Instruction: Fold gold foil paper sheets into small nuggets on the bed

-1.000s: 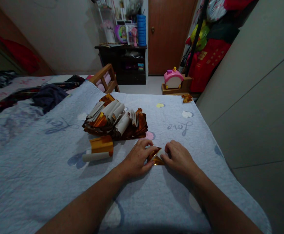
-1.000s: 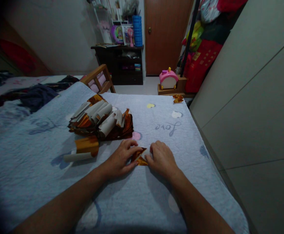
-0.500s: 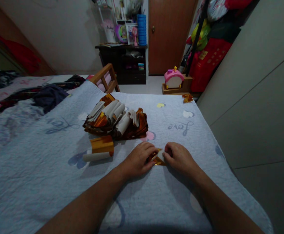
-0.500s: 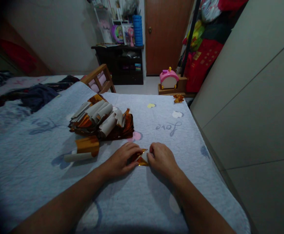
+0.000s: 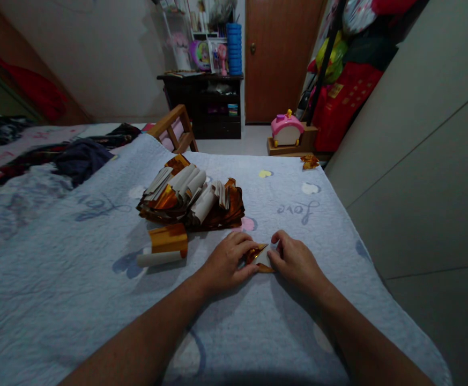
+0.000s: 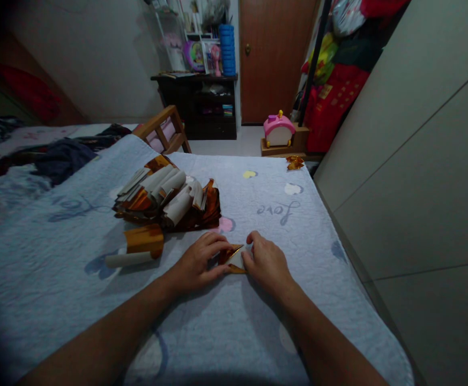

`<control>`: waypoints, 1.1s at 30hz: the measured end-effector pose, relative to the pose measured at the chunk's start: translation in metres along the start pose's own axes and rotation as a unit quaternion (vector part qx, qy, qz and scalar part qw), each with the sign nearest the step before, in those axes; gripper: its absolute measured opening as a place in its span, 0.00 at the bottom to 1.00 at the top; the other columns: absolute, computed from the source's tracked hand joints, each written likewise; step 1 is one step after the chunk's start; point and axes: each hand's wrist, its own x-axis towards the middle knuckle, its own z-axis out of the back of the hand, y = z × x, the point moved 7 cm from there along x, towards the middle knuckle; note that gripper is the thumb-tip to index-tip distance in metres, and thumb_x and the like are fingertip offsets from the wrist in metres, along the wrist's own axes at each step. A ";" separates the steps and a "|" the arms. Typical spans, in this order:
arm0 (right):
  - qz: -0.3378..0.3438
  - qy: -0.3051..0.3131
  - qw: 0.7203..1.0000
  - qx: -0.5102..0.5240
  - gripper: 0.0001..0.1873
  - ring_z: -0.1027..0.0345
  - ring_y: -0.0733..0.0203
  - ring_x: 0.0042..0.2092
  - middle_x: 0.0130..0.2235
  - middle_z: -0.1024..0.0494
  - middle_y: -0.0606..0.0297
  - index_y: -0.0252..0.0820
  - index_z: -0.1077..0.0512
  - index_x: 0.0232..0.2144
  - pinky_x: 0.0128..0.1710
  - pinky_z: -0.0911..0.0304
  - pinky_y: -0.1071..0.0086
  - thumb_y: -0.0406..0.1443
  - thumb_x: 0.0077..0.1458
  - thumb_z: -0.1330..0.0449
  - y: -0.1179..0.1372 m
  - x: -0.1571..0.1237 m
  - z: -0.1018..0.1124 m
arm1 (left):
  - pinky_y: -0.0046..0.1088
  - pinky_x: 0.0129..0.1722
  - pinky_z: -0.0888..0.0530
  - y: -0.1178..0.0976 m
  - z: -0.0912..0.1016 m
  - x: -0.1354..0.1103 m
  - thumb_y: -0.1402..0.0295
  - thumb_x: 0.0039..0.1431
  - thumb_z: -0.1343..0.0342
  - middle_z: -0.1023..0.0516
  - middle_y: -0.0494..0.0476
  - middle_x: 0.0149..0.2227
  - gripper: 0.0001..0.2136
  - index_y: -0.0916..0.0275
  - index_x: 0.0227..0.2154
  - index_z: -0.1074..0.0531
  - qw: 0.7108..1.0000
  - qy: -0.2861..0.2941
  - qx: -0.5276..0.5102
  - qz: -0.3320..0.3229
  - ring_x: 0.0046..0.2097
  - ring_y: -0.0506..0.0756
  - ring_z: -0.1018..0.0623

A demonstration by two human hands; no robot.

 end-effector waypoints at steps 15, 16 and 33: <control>-0.029 -0.011 0.996 -0.086 0.03 0.31 0.55 0.33 0.31 0.21 0.60 0.43 0.28 0.34 0.30 0.54 0.67 0.35 0.58 0.41 0.001 0.000 0.000 | 0.33 0.44 0.26 0.012 0.007 0.004 0.71 0.66 0.49 0.25 0.57 0.40 0.09 0.60 0.44 0.25 0.990 -0.019 -0.117 0.080 0.43 0.55 0.24; -0.033 -0.006 0.996 -0.089 0.03 0.31 0.55 0.33 0.31 0.21 0.60 0.43 0.28 0.35 0.30 0.54 0.67 0.36 0.58 0.41 0.001 0.000 0.000 | 0.34 0.46 0.26 0.012 0.006 0.004 0.72 0.66 0.49 0.25 0.57 0.42 0.09 0.60 0.45 0.25 0.991 -0.019 -0.108 0.071 0.45 0.56 0.24; 0.185 0.099 0.977 -0.026 0.29 0.39 0.47 0.49 0.47 0.32 0.56 0.41 0.32 0.44 0.51 0.41 0.55 0.46 0.43 0.28 0.025 -0.019 0.001 | 0.31 0.45 0.25 0.008 -0.016 0.006 0.75 0.65 0.46 0.27 0.59 0.41 0.10 0.64 0.47 0.23 0.999 0.039 0.013 0.011 0.43 0.55 0.25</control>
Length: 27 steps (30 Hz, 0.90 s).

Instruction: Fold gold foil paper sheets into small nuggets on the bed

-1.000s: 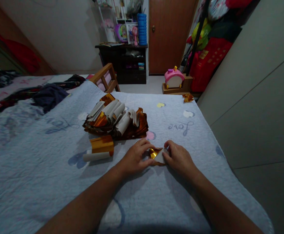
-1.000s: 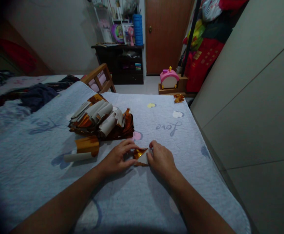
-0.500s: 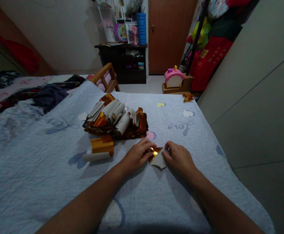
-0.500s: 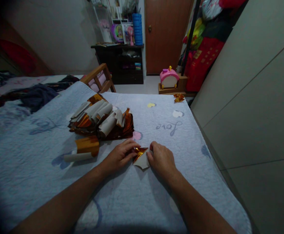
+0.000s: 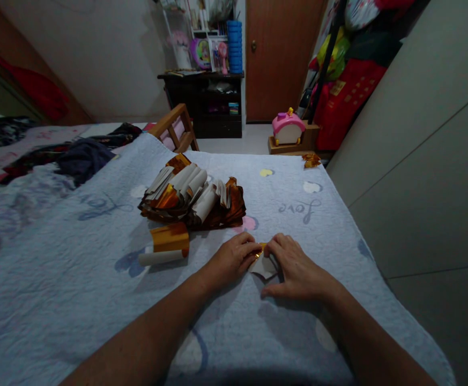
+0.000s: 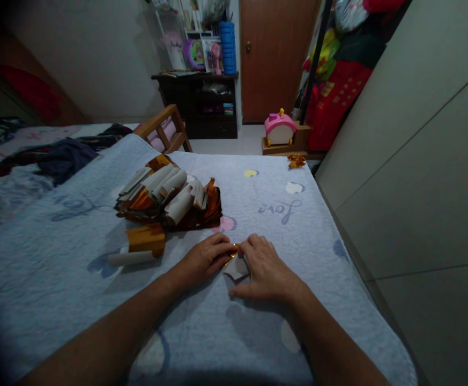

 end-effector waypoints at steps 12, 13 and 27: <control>-0.040 -0.054 0.997 -0.028 0.04 0.38 0.53 0.43 0.39 0.28 0.60 0.42 0.25 0.38 0.44 0.45 0.61 0.36 0.63 0.39 -0.009 0.010 -0.009 | 0.31 0.45 0.27 0.000 -0.001 0.001 0.75 0.66 0.47 0.27 0.59 0.41 0.10 0.65 0.46 0.23 1.000 -0.007 -0.007 0.006 0.43 0.55 0.26; -0.049 -0.058 0.997 -0.035 0.03 0.38 0.53 0.43 0.39 0.28 0.60 0.42 0.25 0.37 0.43 0.45 0.61 0.35 0.62 0.38 -0.011 0.011 -0.010 | 0.31 0.45 0.27 0.000 -0.001 0.001 0.75 0.66 0.47 0.27 0.59 0.41 0.10 0.65 0.46 0.23 1.000 -0.006 -0.009 0.006 0.43 0.55 0.26; -0.064 -0.078 0.994 -0.049 0.05 0.39 0.54 0.41 0.36 0.29 0.61 0.41 0.26 0.30 0.41 0.48 0.63 0.34 0.58 0.36 -0.015 0.012 -0.013 | 0.32 0.45 0.27 -0.002 0.001 0.000 0.75 0.64 0.44 0.28 0.57 0.41 0.11 0.62 0.47 0.24 1.000 -0.004 -0.020 0.011 0.44 0.55 0.26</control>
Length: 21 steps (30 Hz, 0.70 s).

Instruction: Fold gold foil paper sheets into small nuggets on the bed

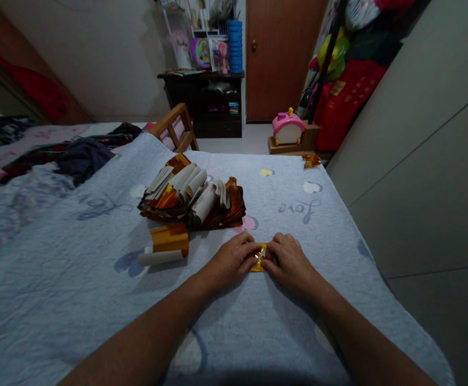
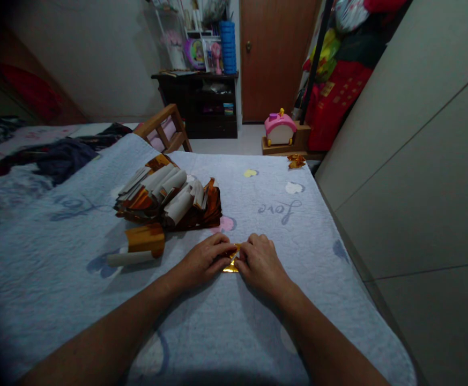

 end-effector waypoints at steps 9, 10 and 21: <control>0.000 -0.004 1.000 0.030 0.05 0.38 0.56 0.40 0.37 0.28 0.61 0.41 0.28 0.30 0.41 0.45 0.63 0.31 0.60 0.40 -0.004 0.001 0.002 | 0.31 0.44 0.27 0.003 -0.003 0.000 0.73 0.60 0.40 0.28 0.57 0.43 0.12 0.64 0.47 0.24 0.999 0.022 0.009 0.025 0.44 0.55 0.26; -0.001 -0.006 0.999 0.034 0.05 0.37 0.56 0.40 0.37 0.28 0.61 0.41 0.29 0.30 0.41 0.45 0.64 0.31 0.59 0.40 -0.006 0.001 0.004 | 0.31 0.44 0.27 0.003 -0.003 0.000 0.73 0.60 0.39 0.28 0.57 0.43 0.12 0.63 0.47 0.25 0.999 0.023 0.013 0.024 0.44 0.55 0.26; -0.089 0.000 0.995 -0.055 0.09 0.34 0.56 0.35 0.33 0.27 0.60 0.42 0.32 0.28 0.36 0.44 0.64 0.36 0.61 0.43 -0.024 -0.003 0.023 | 0.33 0.46 0.27 0.004 -0.005 -0.001 0.73 0.60 0.39 0.29 0.57 0.44 0.18 0.60 0.53 0.27 0.999 0.024 0.022 0.013 0.45 0.55 0.27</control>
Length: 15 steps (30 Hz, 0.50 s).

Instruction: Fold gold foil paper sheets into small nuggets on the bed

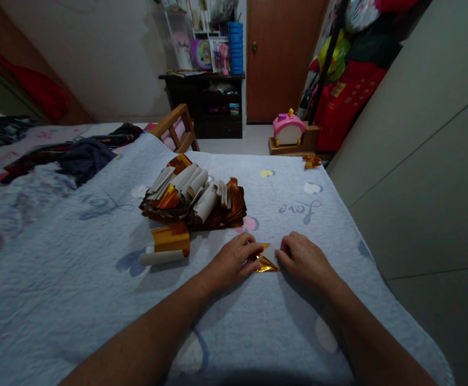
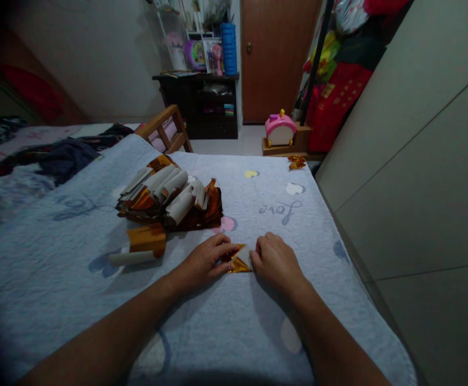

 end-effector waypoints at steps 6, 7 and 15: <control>0.013 -0.008 0.999 0.029 0.07 0.36 0.57 0.33 0.30 0.27 0.61 0.43 0.35 0.25 0.34 0.46 0.66 0.33 0.55 0.41 0.002 0.000 -0.003 | 0.33 0.46 0.28 -0.002 0.002 0.000 0.73 0.60 0.39 0.28 0.56 0.45 0.15 0.60 0.49 0.28 1.000 -0.008 -0.008 -0.002 0.45 0.55 0.27; 0.015 -0.010 0.999 0.039 0.07 0.36 0.58 0.33 0.30 0.28 0.62 0.44 0.36 0.25 0.33 0.46 0.66 0.32 0.53 0.41 0.002 0.000 -0.003 | 0.32 0.46 0.28 -0.003 0.002 0.000 0.72 0.60 0.39 0.28 0.56 0.44 0.12 0.60 0.47 0.28 1.000 -0.008 -0.008 -0.001 0.45 0.55 0.27; -0.011 0.031 0.988 0.149 0.05 0.36 0.61 0.28 0.26 0.28 0.67 0.43 0.35 0.28 0.29 0.49 0.68 0.30 0.53 0.44 0.001 0.002 -0.002 | 0.29 0.43 0.29 -0.002 0.000 0.001 0.75 0.60 0.40 0.29 0.55 0.43 0.07 0.61 0.40 0.28 1.000 0.001 -0.021 0.005 0.43 0.54 0.28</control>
